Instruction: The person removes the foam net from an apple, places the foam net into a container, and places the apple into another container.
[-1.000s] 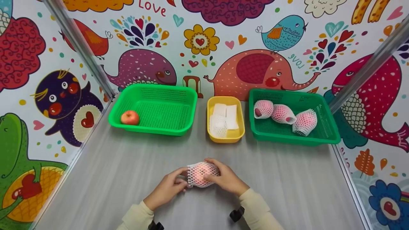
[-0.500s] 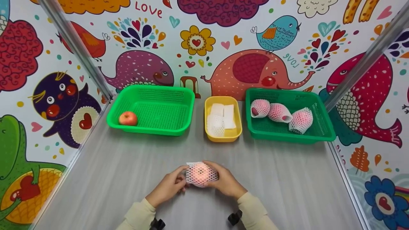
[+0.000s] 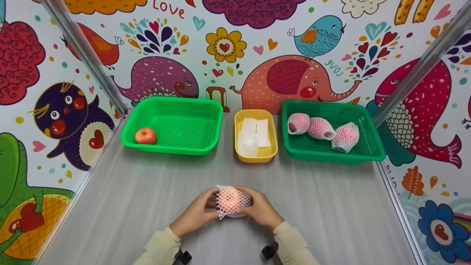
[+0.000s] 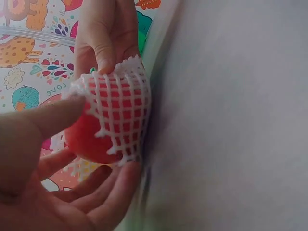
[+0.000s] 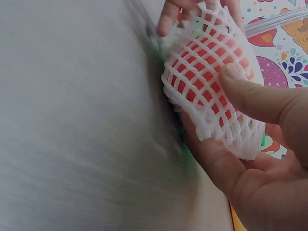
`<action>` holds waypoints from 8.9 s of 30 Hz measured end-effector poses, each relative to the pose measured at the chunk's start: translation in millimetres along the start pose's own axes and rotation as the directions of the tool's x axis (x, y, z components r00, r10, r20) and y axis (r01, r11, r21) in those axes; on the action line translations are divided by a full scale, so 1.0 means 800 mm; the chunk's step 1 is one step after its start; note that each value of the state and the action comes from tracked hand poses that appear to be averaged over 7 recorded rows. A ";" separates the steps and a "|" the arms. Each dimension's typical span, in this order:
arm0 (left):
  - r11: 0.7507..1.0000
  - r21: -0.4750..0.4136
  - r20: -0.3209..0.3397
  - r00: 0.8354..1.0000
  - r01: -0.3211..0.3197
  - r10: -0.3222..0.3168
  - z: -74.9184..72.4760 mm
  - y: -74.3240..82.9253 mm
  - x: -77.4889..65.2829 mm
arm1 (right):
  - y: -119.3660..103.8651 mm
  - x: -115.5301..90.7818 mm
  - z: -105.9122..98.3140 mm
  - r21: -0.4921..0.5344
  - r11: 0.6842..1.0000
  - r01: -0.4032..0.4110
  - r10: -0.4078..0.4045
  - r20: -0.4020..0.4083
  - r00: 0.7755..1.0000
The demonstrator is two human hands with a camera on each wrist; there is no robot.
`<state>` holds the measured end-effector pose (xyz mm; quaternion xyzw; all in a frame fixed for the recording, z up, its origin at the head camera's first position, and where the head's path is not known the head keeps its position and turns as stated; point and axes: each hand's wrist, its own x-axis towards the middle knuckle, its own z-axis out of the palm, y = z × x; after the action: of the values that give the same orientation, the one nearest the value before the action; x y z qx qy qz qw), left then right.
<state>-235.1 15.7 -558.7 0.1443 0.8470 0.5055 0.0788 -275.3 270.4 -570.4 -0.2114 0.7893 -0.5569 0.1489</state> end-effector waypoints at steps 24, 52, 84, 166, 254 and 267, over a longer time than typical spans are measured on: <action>0.999 0.036 -0.099 0.995 0.022 -0.018 -0.014 0.002 -0.004 | -0.012 -0.002 -0.003 0.011 1.000 -0.017 0.018 -0.138 0.990; 0.995 0.099 -0.066 0.998 0.007 0.000 -0.012 -0.009 -0.015 | -0.068 0.063 -0.129 -0.151 0.989 0.012 -0.105 -0.625 0.774; 0.994 0.110 -0.127 0.992 -0.010 0.024 -0.014 -0.009 -0.010 | -0.034 0.182 -0.103 -0.651 0.711 -0.265 0.320 -0.035 0.947; 0.783 0.618 -0.253 0.927 -0.066 0.277 -0.283 -0.006 0.134 | -0.029 0.195 -0.109 -0.577 0.728 -0.370 0.389 -0.096 0.916; 0.657 0.749 0.214 0.970 -0.090 -0.112 -0.021 0.012 -0.045 | 0.018 0.144 -0.284 -0.316 0.873 -0.372 0.090 -0.645 0.759; 0.639 0.764 0.218 0.969 -0.094 -0.117 -0.020 0.012 -0.045 | 0.016 0.144 -0.277 -0.397 0.795 -0.459 0.051 -0.710 0.703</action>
<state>-204.0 -5.1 -543.0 0.2203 0.9654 0.0748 0.1179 -481.0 397.4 -508.2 0.0856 0.9353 -0.3174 -0.1308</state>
